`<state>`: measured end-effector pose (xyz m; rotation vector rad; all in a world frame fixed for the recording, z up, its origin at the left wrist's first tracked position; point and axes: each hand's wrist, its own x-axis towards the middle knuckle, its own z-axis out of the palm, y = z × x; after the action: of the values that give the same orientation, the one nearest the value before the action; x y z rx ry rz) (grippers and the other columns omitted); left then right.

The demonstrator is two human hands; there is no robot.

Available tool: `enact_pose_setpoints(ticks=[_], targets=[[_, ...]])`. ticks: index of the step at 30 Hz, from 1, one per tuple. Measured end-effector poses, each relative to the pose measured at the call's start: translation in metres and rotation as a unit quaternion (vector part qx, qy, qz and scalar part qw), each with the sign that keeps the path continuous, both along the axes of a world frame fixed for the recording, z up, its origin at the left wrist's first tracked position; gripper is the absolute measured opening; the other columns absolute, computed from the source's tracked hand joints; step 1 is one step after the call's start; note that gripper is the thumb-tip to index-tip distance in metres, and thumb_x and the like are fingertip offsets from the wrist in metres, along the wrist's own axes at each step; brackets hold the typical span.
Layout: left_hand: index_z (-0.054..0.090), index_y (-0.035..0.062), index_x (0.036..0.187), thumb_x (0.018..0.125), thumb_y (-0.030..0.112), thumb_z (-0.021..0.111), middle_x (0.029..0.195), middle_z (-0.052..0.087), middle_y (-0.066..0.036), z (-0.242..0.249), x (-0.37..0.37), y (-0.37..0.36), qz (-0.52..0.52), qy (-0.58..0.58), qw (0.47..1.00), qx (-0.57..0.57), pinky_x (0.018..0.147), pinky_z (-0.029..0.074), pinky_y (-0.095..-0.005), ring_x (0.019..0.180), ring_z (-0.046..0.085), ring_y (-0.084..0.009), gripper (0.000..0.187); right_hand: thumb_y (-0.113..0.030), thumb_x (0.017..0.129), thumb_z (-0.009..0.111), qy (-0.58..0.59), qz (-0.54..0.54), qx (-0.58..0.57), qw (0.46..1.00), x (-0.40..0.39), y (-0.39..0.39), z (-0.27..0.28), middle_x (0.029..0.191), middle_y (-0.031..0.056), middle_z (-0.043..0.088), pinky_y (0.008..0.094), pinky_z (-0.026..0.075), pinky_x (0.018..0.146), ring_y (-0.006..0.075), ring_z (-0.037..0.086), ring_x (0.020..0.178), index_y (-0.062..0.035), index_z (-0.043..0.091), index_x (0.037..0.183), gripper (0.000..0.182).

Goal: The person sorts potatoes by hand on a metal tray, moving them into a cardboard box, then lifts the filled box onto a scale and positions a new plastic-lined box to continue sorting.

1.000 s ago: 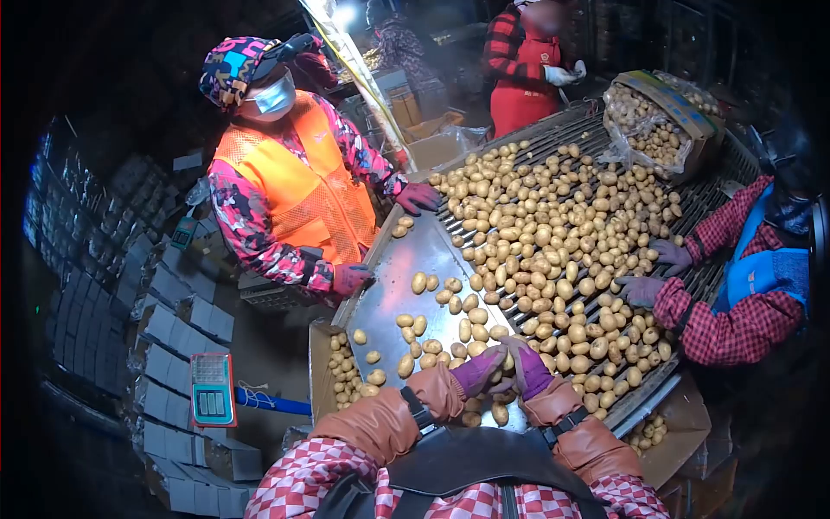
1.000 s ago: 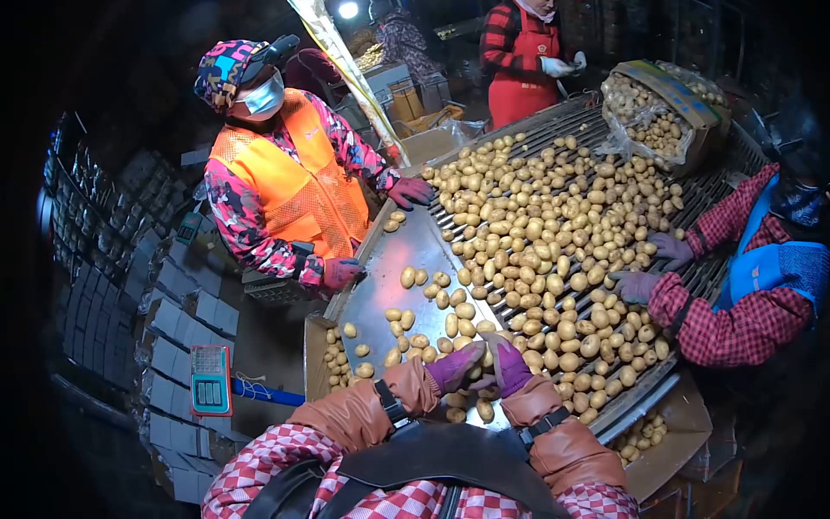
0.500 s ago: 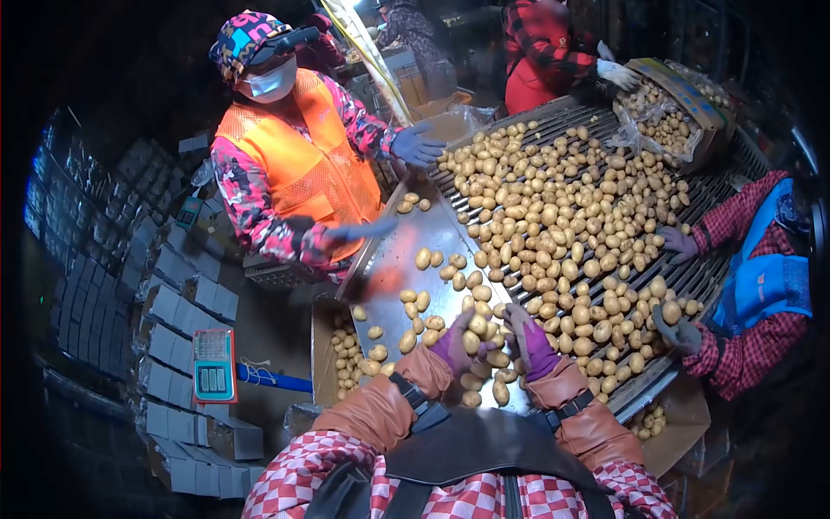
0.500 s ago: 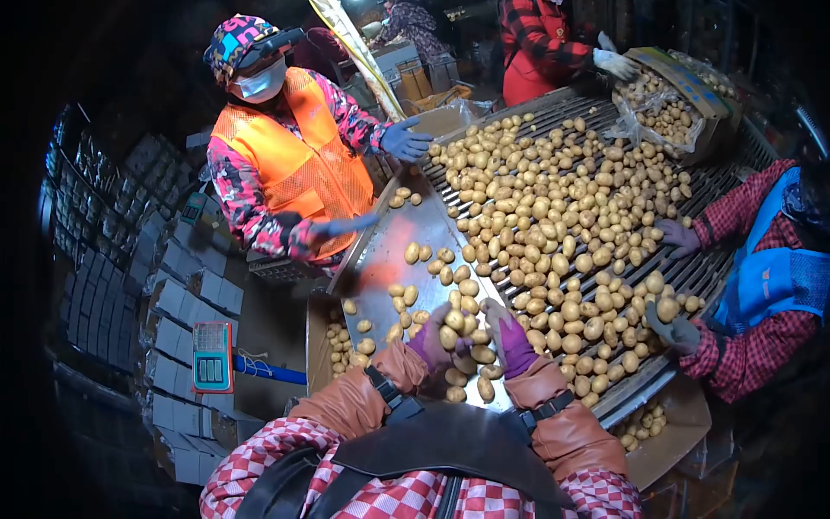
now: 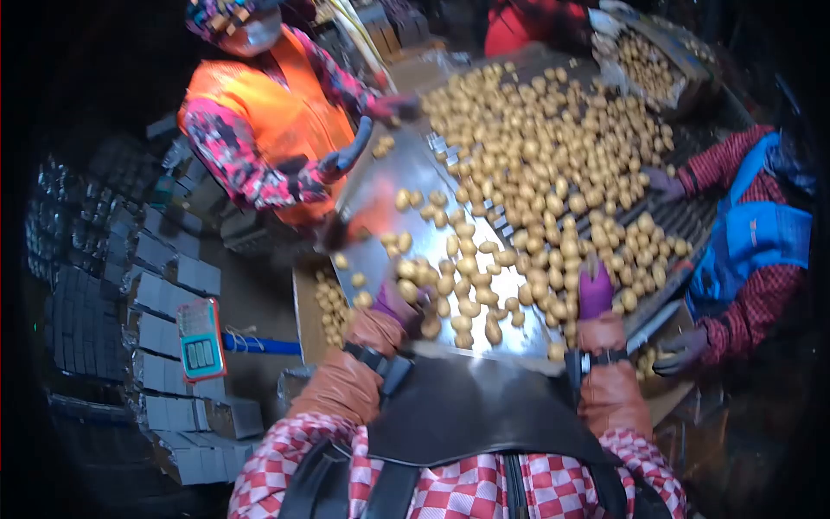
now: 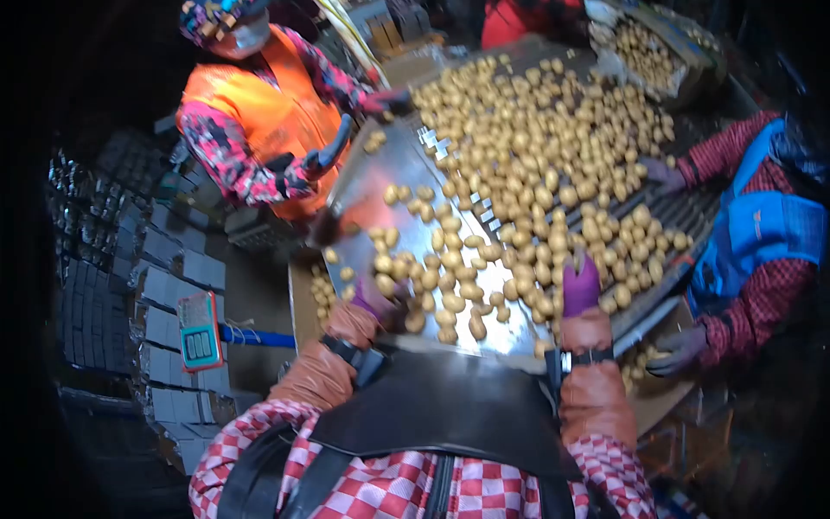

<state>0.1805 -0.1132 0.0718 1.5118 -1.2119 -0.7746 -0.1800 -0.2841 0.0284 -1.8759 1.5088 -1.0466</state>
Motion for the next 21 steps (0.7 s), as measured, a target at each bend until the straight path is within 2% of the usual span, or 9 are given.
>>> enact_pose_setpoints(ticks=[1,2,3,5,6,7,11,15,21], targets=[[0.047,0.0132,0.117,0.095,0.034,0.048,0.101,0.055,-0.009,-0.004,0.009,0.007,0.028,-0.109,0.993,-0.027,0.064,0.052,-0.0309,0.083,0.057,-0.0215,0.030,-0.020,0.083,0.064,0.076,-0.032,-0.088,0.993,-0.020,-0.014,-0.032,0.114,0.0220,0.063,0.0425,0.046,0.094,0.0358,0.059,0.108,0.0003,0.057,0.124,0.046],[0.049,0.0136,0.114,0.094,0.040,0.047,0.098,0.056,-0.009,-0.011,0.025,0.016,0.059,0.067,0.996,0.006,0.061,0.052,-0.0310,0.080,0.058,-0.0215,0.033,-0.024,0.081,0.066,0.121,-0.046,-0.115,0.985,-0.033,-0.020,-0.042,0.121,0.0216,0.060,0.0477,0.043,0.097,0.0388,0.057,0.110,-0.0033,0.058,0.123,0.048],[0.050,0.0139,0.110,0.093,0.047,0.046,0.095,0.057,-0.009,-0.023,0.047,0.023,0.116,0.380,0.917,0.029,0.059,0.051,-0.0311,0.077,0.058,-0.0215,0.037,-0.032,0.081,0.066,0.233,-0.085,-0.090,0.965,-0.048,-0.017,-0.059,0.127,0.0208,0.056,0.0494,0.043,0.096,0.0384,0.053,0.115,-0.0083,0.058,0.126,0.051],[0.053,0.0146,0.102,0.091,0.060,0.044,0.088,0.059,-0.008,-0.036,0.091,0.055,0.243,0.529,0.813,0.026,0.053,0.051,-0.0314,0.072,0.060,-0.0214,0.048,-0.040,0.081,0.064,0.342,-0.092,0.009,0.935,-0.067,-0.008,-0.088,0.138,0.0200,0.047,0.0538,0.039,0.098,0.0366,0.050,0.120,-0.0141,0.056,0.129,0.055],[0.053,0.0099,0.104,0.087,0.055,0.053,0.087,0.059,-0.011,-0.048,0.108,0.074,0.284,0.263,0.922,-0.012,0.058,0.051,-0.0357,0.072,0.060,-0.0249,0.048,-0.039,0.081,0.064,0.361,-0.091,0.006,0.928,-0.064,-0.002,-0.086,0.140,0.0196,0.045,0.0551,0.037,0.099,0.0358,0.051,0.120,-0.0170,0.054,0.131,0.056],[0.054,0.0053,0.105,0.083,0.049,0.062,0.087,0.058,-0.014,-0.061,0.124,0.093,0.381,-0.035,0.924,-0.009,0.062,0.052,-0.0400,0.073,0.061,-0.0285,0.050,-0.038,0.080,0.064,0.381,-0.090,0.005,0.920,-0.058,0.006,-0.081,0.142,0.0192,0.042,0.0565,0.035,0.100,0.0350,0.051,0.120,-0.0199,0.051,0.134,0.058],[0.052,-0.0026,0.110,0.078,0.030,0.074,0.092,0.059,-0.020,-0.088,0.180,0.149,0.293,-0.432,0.842,0.136,0.072,0.051,-0.0388,0.083,0.061,-0.0367,0.051,-0.043,0.080,0.063,0.379,-0.090,0.038,0.920,-0.055,0.009,-0.081,0.151,0.0201,0.030,0.0588,0.026,0.105,0.0322,0.051,0.121,-0.0189,0.055,0.131,0.057],[0.053,0.0025,0.115,0.079,0.033,0.070,0.101,0.057,-0.020,-0.102,0.157,0.106,0.286,-0.309,0.875,0.239,0.079,0.048,-0.0421,0.091,0.058,-0.0371,0.051,-0.042,0.080,0.063,0.385,-0.111,-0.033,0.916,-0.054,0.010,-0.084,0.144,0.0222,0.039,0.0556,0.030,0.103,0.0322,0.054,0.117,-0.0184,0.057,0.127,0.053],[0.054,0.0102,0.123,0.081,0.038,0.065,0.114,0.055,-0.019,-0.105,0.070,0.004,0.114,-0.354,0.886,0.278,0.089,0.043,-0.0470,0.104,0.053,-0.0376,0.052,-0.041,0.079,0.064,0.375,-0.118,-0.056,0.918,-0.055,0.011,-0.084,0.141,0.0205,0.044,0.0547,0.033,0.099,0.0321,0.055,0.116,-0.0205,0.058,0.126,0.051]])
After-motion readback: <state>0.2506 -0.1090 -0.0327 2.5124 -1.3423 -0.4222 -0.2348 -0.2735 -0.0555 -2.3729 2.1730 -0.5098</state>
